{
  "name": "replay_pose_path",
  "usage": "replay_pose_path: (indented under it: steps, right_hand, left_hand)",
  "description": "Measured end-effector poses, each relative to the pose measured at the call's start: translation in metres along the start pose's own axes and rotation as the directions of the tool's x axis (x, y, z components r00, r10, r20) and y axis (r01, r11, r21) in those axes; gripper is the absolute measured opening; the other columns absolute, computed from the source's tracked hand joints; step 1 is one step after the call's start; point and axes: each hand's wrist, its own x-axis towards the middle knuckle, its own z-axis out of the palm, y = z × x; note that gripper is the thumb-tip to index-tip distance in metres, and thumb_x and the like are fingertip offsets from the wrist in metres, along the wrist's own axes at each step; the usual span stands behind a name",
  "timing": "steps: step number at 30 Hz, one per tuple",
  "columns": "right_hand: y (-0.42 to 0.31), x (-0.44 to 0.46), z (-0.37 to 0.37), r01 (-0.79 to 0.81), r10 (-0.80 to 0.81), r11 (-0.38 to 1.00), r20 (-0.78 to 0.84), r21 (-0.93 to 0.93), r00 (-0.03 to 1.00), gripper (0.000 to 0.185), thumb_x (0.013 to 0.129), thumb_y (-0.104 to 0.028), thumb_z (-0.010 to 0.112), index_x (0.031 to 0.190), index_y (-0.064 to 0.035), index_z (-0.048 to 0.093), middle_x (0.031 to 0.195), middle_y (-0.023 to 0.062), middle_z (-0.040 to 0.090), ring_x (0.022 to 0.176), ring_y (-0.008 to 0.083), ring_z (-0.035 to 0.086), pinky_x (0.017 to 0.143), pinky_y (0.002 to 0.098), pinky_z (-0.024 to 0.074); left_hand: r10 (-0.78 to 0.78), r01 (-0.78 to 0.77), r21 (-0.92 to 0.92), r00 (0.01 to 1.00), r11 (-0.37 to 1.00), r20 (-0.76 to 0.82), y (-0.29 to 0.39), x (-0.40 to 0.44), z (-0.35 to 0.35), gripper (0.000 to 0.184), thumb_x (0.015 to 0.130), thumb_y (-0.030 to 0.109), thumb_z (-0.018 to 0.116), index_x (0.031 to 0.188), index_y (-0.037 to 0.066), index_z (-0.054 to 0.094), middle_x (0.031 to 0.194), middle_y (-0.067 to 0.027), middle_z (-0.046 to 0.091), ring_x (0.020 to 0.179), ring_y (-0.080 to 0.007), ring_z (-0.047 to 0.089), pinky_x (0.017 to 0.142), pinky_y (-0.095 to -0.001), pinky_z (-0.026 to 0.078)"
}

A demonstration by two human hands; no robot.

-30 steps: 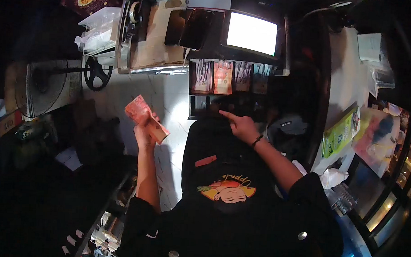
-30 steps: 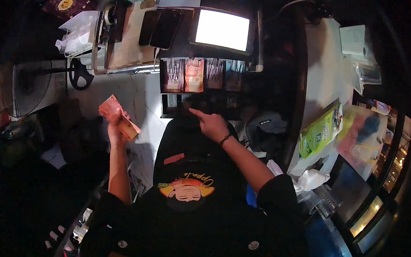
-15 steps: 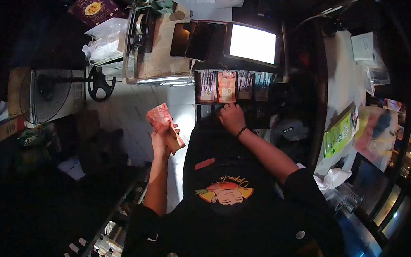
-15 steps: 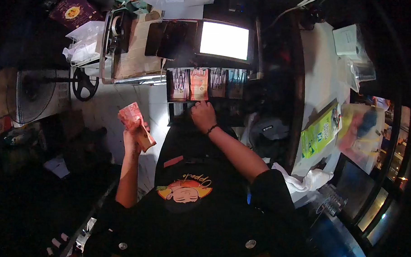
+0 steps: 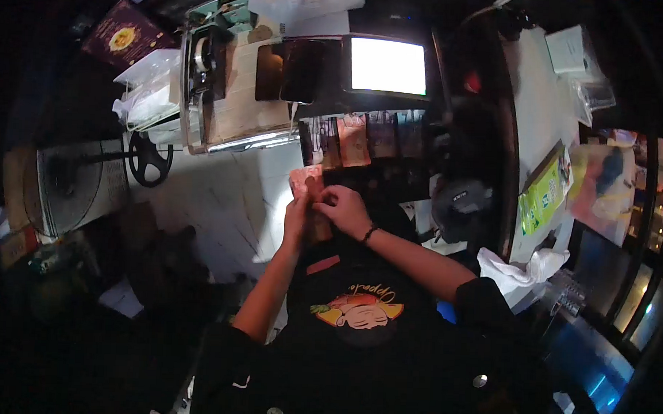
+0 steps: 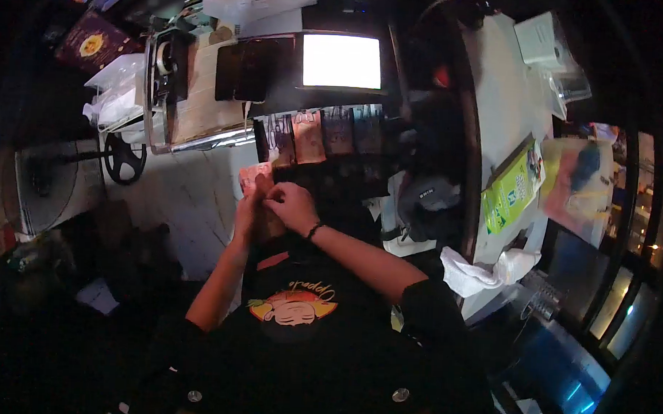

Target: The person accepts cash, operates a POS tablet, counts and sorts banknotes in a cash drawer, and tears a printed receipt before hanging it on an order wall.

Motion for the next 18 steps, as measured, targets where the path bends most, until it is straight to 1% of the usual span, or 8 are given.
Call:
replay_pose_path:
  steps: [2, 3, 5, 9, 11, 15, 17, 18]
  right_hand:
    - [0.008, 0.004, 0.008, 0.242, -0.304, 0.863, -0.075, -0.443, 0.95, 0.021, 0.073, -0.021, 0.067, 0.082, -0.0043, 0.06, 0.078, 0.0097, 0.06, 0.076, 0.026, 0.06, 0.066, 0.0369, 0.0473]
    - [0.009, 0.003, 0.006, 0.235, -0.301, 0.87, -0.087, -0.434, 0.95, 0.021, 0.073, -0.021, 0.067, 0.082, -0.0043, 0.06, 0.078, 0.0097, 0.06, 0.076, 0.026, 0.06, 0.066, 0.0369, 0.0473]
    - [0.005, 0.003, 0.009, 0.32, -0.367, 0.793, 0.014, -0.518, 0.93, 0.019, 0.075, -0.022, 0.062, 0.082, -0.005, 0.057, 0.079, 0.0107, 0.058, 0.081, 0.0309, 0.057, 0.07, 0.0407, 0.0463]
    - [0.011, 0.001, 0.018, 0.373, -0.387, 0.848, 0.041, -0.376, 0.921, 0.017, 0.077, -0.02, 0.06, 0.086, -0.006, 0.059, 0.076, 0.0102, 0.057, 0.08, 0.0304, 0.057, 0.07, 0.0394, 0.0467]
    - [0.013, -0.007, 0.01, 0.411, -0.398, 0.875, 0.102, -0.255, 0.912, 0.021, 0.077, -0.019, 0.06, 0.094, -0.0077, 0.061, 0.083, 0.0105, 0.06, 0.079, 0.0305, 0.058, 0.072, 0.0382, 0.0477]
    - [0.032, -0.026, -0.008, 0.376, -0.379, 0.905, 0.024, -0.199, 0.925, 0.028, 0.078, -0.016, 0.057, 0.105, -0.0098, 0.061, 0.09, 0.0119, 0.063, 0.077, 0.031, 0.06, 0.071, 0.0365, 0.0493]
    - [0.03, -0.04, -0.031, 0.022, -0.021, 1.0, 0.084, -0.007, 0.996, 0.03, 0.081, -0.013, 0.053, 0.111, -0.0112, 0.059, 0.096, 0.0146, 0.064, 0.074, 0.0314, 0.061, 0.067, 0.0351, 0.0507]
    - [0.034, -0.044, -0.034, 0.018, -0.018, 1.0, 0.09, -0.007, 0.996, 0.03, 0.081, -0.013, 0.053, 0.111, -0.0112, 0.059, 0.096, 0.0146, 0.064, 0.074, 0.0314, 0.061, 0.067, 0.0351, 0.0507]
  left_hand:
    - [0.058, -0.043, -0.085, 0.982, 0.995, 0.179, -0.022, 0.019, -0.023, 0.036, 0.09, 0.035, 0.051, 0.1, 0.002, 0.06, 0.087, -0.0055, 0.062, 0.073, -0.0136, 0.059, 0.063, -0.0261, 0.047]
    - [0.052, -0.04, -0.069, 0.982, 0.997, 0.181, -0.022, 0.013, -0.018, 0.036, 0.09, 0.035, 0.051, 0.1, 0.002, 0.06, 0.087, -0.0055, 0.062, 0.073, -0.0136, 0.059, 0.063, -0.0261, 0.047]
    - [0.123, -0.12, -0.036, 0.984, 0.992, 0.131, -0.014, 0.0, -0.014, 0.031, 0.09, 0.031, 0.052, 0.103, 0.004, 0.059, 0.092, -0.004, 0.062, 0.079, -0.0136, 0.06, 0.066, -0.026, 0.048]
    - [0.199, -0.195, -0.038, 0.948, 0.98, 0.247, -0.015, -0.001, -0.034, 0.031, 0.088, 0.029, 0.055, 0.108, 0.006, 0.057, 0.098, -0.0036, 0.061, 0.083, -0.0145, 0.06, 0.069, -0.0274, 0.049]
    - [0.269, -0.251, -0.098, 0.924, 0.963, 0.273, -0.024, 0.006, -0.043, 0.041, 0.087, 0.03, 0.057, 0.117, 0.003, 0.052, 0.105, -0.0057, 0.059, 0.088, -0.0195, 0.06, 0.075, -0.0314, 0.049]
    - [0.153, -0.119, -0.138, 0.95, 0.983, 0.272, -0.014, 0.003, -0.052, 0.048, 0.087, 0.033, 0.057, 0.122, 0.001, 0.047, 0.109, -0.0094, 0.057, 0.093, -0.0251, 0.06, 0.08, -0.0346, 0.049]
    - [0.152, -0.126, -0.109, 0.948, 0.986, 0.28, -0.017, 0.011, -0.062, 0.051, 0.088, 0.035, 0.054, 0.124, 0.0, 0.045, 0.108, -0.0133, 0.057, 0.096, -0.0283, 0.059, 0.082, -0.0351, 0.048]
    - [0.149, -0.122, -0.112, 0.95, 0.986, 0.276, -0.011, 0.009, -0.064, 0.051, 0.088, 0.035, 0.054, 0.124, 0.0, 0.045, 0.108, -0.0133, 0.057, 0.096, -0.0283, 0.059, 0.082, -0.0351, 0.048]
